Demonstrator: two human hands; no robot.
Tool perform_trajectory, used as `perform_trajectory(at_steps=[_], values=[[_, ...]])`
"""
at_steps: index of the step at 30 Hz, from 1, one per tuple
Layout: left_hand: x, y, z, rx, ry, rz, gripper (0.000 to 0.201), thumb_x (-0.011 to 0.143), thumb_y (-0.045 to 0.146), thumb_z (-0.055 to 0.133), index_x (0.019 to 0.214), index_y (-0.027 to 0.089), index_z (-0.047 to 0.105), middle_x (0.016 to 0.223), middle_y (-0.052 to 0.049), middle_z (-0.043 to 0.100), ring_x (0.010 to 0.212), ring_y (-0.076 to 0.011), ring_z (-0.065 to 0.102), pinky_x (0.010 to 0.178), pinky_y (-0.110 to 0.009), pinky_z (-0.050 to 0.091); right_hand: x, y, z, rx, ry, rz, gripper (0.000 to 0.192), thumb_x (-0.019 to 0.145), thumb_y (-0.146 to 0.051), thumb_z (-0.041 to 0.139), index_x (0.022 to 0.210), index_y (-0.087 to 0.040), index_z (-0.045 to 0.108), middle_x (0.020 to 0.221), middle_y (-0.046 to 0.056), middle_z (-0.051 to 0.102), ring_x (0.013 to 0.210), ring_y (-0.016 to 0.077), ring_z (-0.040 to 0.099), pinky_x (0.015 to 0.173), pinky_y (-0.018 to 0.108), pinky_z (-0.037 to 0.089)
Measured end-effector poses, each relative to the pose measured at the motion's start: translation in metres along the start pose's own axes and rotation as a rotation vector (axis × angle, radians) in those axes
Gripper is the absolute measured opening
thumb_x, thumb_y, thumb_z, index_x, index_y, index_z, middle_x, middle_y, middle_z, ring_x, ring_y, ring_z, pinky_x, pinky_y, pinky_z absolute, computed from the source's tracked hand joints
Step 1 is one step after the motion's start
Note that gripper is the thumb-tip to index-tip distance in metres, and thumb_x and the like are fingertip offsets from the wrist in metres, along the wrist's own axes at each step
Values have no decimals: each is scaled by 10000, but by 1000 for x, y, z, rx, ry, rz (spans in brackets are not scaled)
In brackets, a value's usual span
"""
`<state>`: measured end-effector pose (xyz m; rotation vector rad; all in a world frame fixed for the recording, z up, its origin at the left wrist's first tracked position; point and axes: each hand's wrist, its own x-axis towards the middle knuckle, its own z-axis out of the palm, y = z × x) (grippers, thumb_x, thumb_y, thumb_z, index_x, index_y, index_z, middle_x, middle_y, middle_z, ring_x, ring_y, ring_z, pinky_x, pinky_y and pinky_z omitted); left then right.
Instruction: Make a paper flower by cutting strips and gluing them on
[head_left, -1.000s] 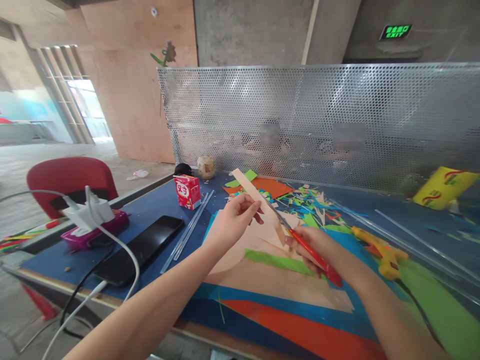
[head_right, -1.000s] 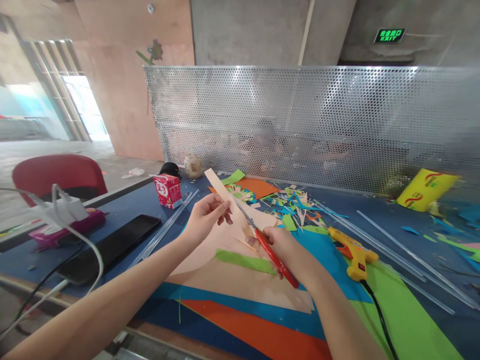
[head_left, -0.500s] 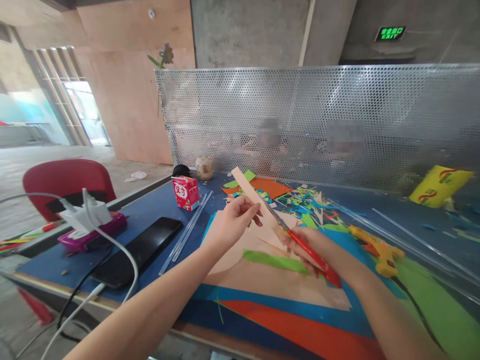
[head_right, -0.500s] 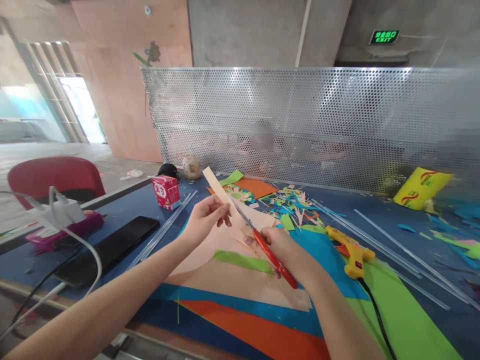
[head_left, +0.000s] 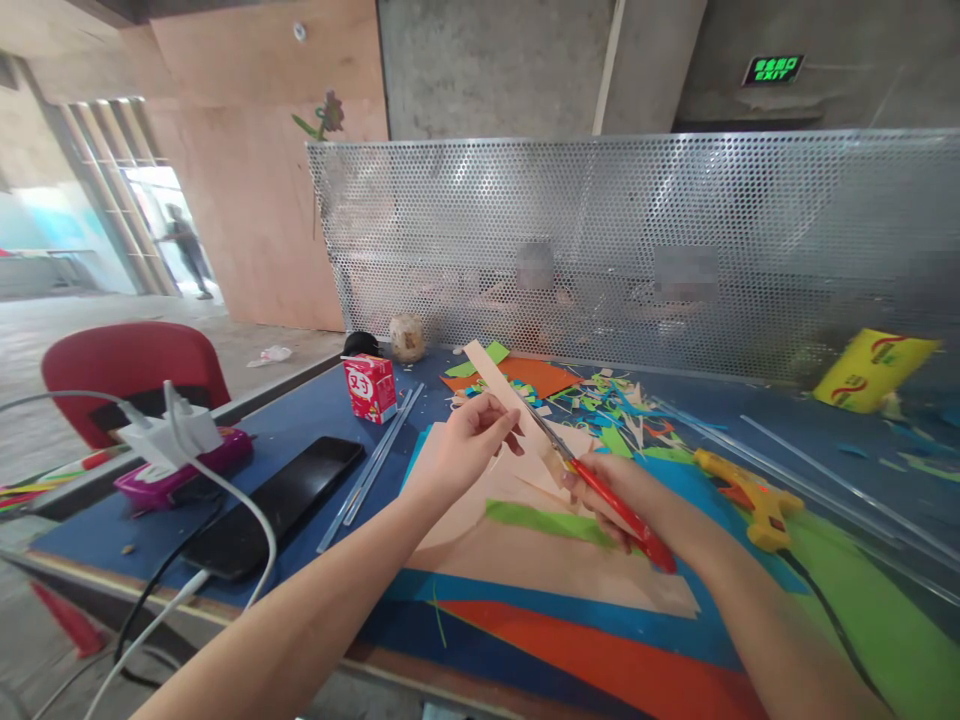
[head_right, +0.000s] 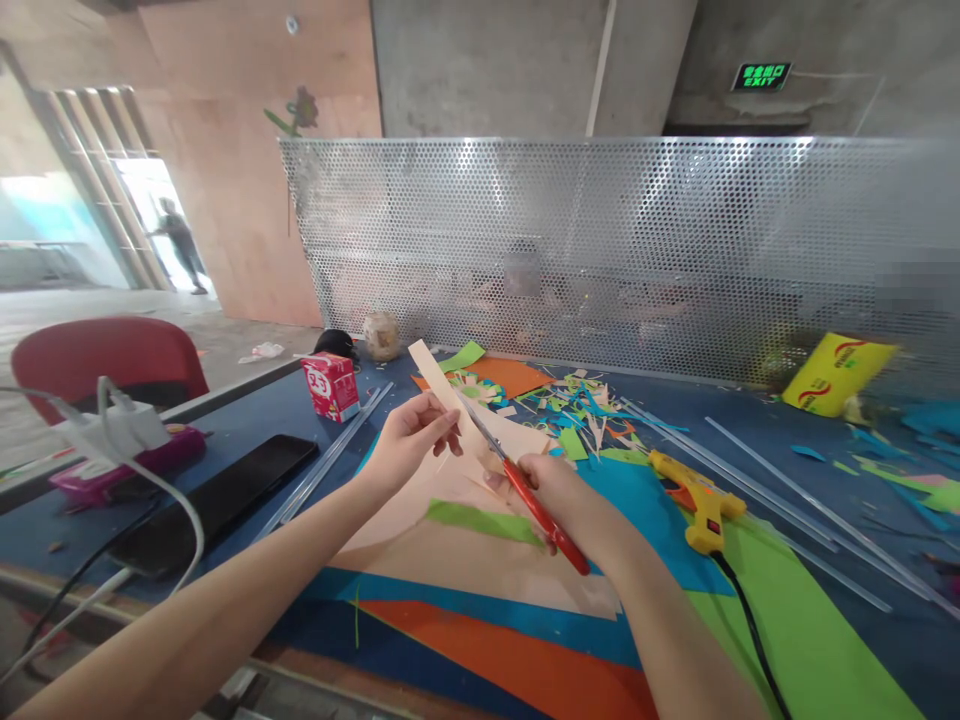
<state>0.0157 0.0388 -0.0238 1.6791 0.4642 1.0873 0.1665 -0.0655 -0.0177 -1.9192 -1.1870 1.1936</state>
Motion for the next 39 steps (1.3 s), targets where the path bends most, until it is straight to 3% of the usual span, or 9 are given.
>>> perform_trajectory(at_steps=[12,20,25,39], values=[[-1,1,-1,26,-3,2,194,772,338,520,710,158,482,600,8,553,506,-109,580,439,-201,335,2,1,-1,-10,-8,36,344,814,-472,320,621,-216,445,327,-53,325,270,93,333,313,220,298],[5,-1,-4,-4,209,56,202,774,374,510,723,179,504,542,52,485,445,-71,513,399,-186,305,-2,0,1,-30,3,-12,284,784,-453,421,626,-217,440,322,-80,300,256,81,312,311,207,280],[5,-2,-5,4,196,58,198,767,329,529,662,170,474,630,29,553,469,-69,532,412,-191,313,0,2,2,-29,6,-25,285,773,-454,435,609,-221,443,313,-76,315,254,82,303,316,213,293],[2,-1,-2,-17,165,45,182,763,289,534,654,153,484,619,17,564,466,-70,540,441,-197,348,0,3,1,-10,11,-41,250,741,-436,450,578,-249,487,320,-39,402,279,126,372,326,255,317]])
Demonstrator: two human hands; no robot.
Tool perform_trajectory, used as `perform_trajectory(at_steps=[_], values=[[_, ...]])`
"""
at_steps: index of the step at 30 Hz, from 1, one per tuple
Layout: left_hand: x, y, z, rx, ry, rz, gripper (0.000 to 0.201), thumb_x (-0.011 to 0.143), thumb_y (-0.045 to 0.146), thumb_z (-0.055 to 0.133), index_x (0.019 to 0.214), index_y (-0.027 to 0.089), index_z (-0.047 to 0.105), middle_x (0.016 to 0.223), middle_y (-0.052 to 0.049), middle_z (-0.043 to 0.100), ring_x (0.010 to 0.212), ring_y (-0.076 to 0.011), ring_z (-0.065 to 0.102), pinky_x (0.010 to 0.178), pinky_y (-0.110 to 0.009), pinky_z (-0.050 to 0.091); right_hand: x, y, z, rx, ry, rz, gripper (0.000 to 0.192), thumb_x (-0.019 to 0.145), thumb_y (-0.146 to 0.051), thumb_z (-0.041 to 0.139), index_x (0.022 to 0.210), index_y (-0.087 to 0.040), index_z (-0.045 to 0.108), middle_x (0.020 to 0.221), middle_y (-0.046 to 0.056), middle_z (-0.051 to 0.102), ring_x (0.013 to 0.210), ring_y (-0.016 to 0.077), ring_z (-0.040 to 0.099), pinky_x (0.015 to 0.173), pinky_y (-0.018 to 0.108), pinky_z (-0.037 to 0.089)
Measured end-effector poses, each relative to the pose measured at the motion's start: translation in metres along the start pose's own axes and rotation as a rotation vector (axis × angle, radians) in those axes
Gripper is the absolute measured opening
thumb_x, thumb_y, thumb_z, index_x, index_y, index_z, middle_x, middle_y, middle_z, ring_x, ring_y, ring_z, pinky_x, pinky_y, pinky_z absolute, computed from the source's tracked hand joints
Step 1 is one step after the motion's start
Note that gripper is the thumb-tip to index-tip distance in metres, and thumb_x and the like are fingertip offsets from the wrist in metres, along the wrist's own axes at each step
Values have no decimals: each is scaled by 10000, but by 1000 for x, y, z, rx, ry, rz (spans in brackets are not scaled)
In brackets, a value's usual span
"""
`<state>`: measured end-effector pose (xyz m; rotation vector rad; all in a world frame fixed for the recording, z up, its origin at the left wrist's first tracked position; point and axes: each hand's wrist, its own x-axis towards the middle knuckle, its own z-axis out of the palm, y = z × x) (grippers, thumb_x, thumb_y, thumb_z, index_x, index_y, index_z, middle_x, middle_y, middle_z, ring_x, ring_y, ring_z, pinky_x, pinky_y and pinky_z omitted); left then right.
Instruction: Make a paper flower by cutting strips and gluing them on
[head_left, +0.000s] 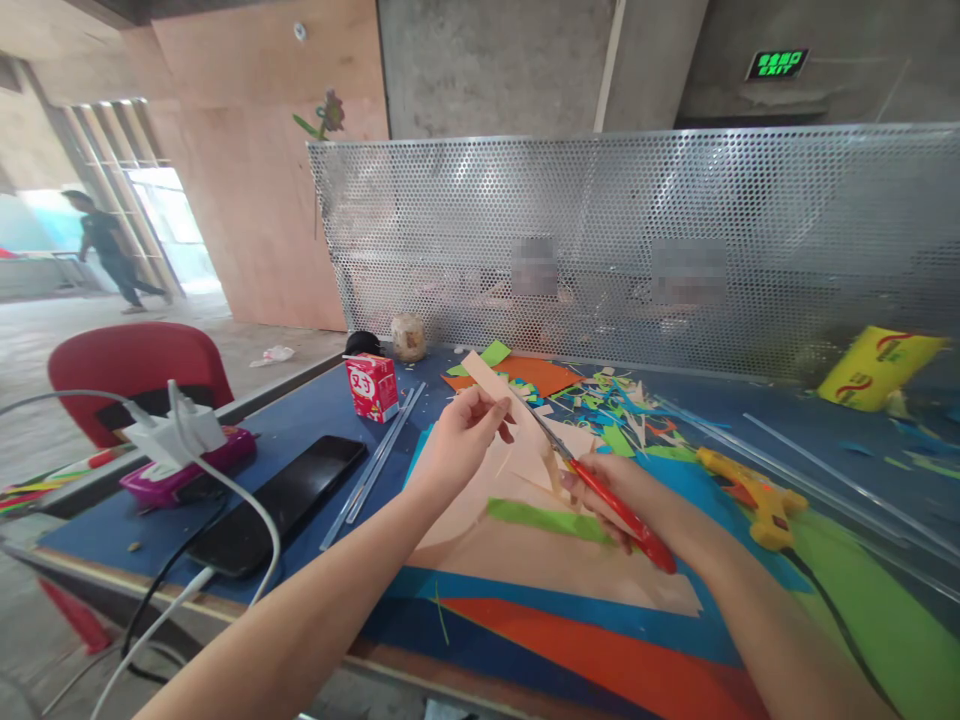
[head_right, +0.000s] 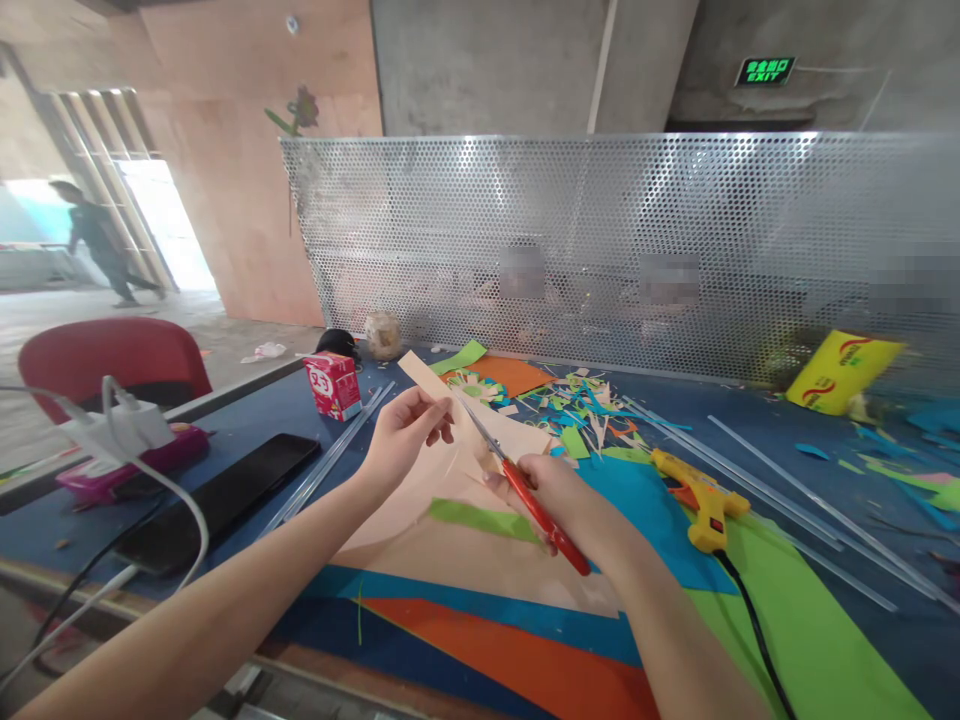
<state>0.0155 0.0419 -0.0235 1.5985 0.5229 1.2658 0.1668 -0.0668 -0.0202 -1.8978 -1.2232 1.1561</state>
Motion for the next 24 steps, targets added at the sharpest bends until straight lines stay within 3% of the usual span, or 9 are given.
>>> perform_trajectory(at_steps=[10,24], values=[[0,0,-1,-3,-17,-10,182,765,287,535,652,154,484,594,20,556,459,-72,533,428,-200,318,-1,-1,0,-33,-5,-4,279,783,-424,380,593,-235,457,309,-58,373,261,104,354,315,227,307],[-1,-1,-1,34,-58,-30,207,765,330,535,656,162,485,532,14,559,453,-83,510,439,-207,308,-4,-5,1,-76,14,-56,225,771,-389,446,609,-232,432,340,-53,370,283,109,364,313,245,322]])
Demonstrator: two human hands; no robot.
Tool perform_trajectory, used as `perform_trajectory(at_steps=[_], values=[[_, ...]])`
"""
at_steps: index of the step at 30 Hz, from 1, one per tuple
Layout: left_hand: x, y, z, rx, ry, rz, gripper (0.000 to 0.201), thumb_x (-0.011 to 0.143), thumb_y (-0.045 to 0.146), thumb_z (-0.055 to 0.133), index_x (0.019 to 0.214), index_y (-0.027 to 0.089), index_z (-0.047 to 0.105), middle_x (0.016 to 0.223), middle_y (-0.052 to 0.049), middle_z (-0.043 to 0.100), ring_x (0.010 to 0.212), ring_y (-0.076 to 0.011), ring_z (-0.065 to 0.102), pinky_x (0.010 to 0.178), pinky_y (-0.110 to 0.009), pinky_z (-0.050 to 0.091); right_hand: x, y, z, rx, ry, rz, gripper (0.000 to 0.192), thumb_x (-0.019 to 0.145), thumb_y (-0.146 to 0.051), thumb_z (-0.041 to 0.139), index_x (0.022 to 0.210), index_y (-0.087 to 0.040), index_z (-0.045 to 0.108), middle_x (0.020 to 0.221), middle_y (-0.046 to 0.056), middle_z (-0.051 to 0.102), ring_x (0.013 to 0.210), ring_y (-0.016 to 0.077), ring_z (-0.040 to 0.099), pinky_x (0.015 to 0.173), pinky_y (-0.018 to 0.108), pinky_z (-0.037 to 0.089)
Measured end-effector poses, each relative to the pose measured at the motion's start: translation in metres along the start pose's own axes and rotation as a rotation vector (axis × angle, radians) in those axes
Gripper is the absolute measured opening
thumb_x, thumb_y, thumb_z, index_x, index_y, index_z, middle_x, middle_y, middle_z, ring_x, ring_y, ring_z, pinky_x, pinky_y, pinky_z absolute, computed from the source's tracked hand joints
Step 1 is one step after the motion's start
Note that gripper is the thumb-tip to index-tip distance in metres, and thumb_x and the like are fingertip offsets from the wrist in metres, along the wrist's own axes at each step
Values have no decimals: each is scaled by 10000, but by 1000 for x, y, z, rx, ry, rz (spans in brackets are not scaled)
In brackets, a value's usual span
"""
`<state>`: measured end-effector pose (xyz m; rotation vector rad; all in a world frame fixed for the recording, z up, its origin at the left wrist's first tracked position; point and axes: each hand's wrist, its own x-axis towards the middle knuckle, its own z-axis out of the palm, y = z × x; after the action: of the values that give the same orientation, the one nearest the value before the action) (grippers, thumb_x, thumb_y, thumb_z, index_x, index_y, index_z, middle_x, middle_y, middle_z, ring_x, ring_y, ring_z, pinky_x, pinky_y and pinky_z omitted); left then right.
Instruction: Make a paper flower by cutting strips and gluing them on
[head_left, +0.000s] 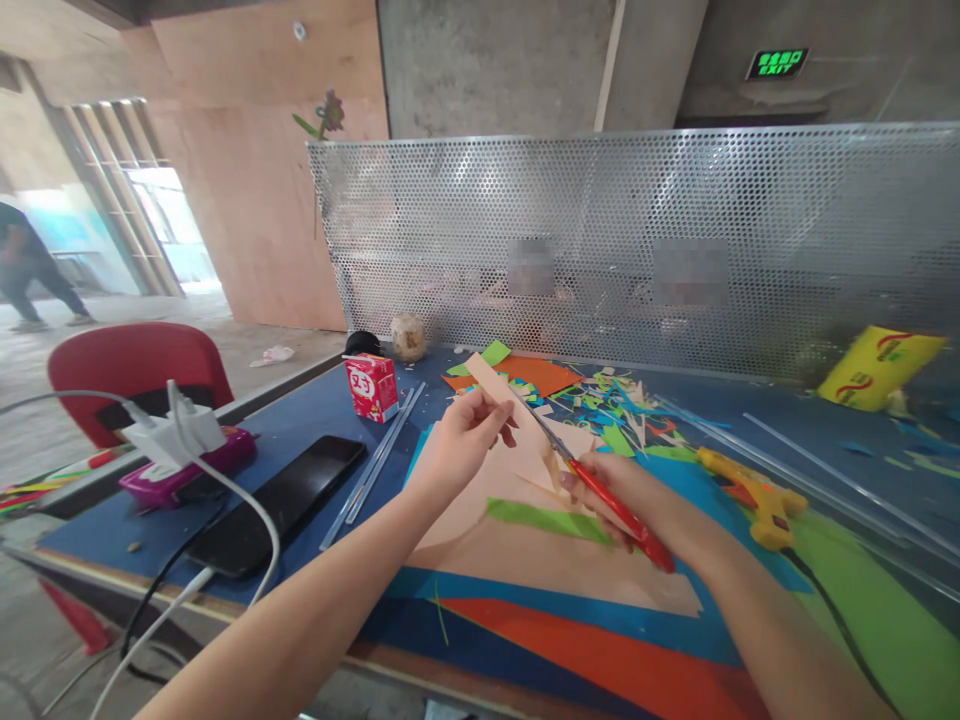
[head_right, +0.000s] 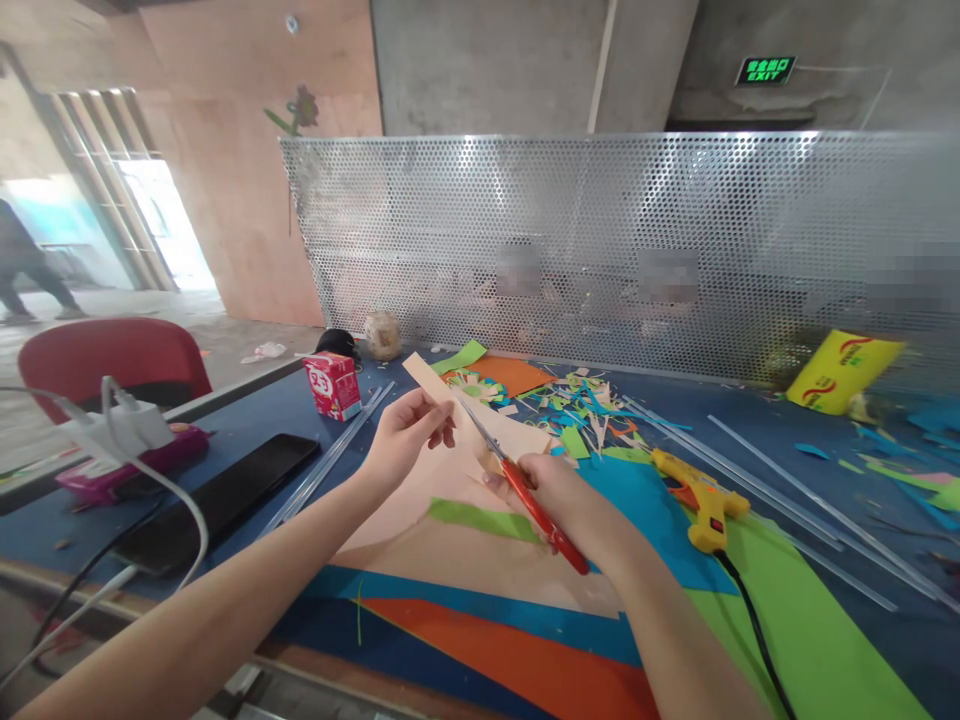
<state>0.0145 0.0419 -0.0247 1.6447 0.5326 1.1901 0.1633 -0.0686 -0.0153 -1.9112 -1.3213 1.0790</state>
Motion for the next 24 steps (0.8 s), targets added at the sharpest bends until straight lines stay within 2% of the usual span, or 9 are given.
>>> perform_trajectory(at_steps=[5,13,16,20,24], values=[[-1,1,1,-23,-65,3,202,768,316,532,652,156,491,507,18,549,444,-80,504,445,-208,312,1,1,0,-14,14,-24,240,772,-418,452,627,-227,447,360,-45,389,298,113,382,312,248,317],[-1,1,0,-36,-80,-13,205,774,312,526,651,154,478,510,17,549,453,-80,508,450,-209,309,4,4,1,37,65,-30,239,766,-437,468,663,-223,443,319,-83,344,247,88,333,278,215,255],[-1,3,0,-65,-56,-21,181,762,297,533,661,156,483,533,22,547,456,-81,517,445,-207,309,9,6,-1,79,87,-84,274,746,-461,499,654,-220,406,324,-99,330,246,77,339,269,194,263],[2,7,-2,-125,4,-28,159,756,282,529,663,162,483,511,39,512,463,-82,524,436,-197,305,18,11,-7,157,202,-118,349,697,-520,541,652,-227,356,346,-116,330,232,81,341,238,193,278],[5,5,-5,-119,59,-16,172,752,297,532,667,163,466,529,40,512,459,-78,528,426,-193,302,25,15,-19,203,266,-91,405,699,-611,478,643,-226,366,349,-106,331,240,91,355,259,214,328]])
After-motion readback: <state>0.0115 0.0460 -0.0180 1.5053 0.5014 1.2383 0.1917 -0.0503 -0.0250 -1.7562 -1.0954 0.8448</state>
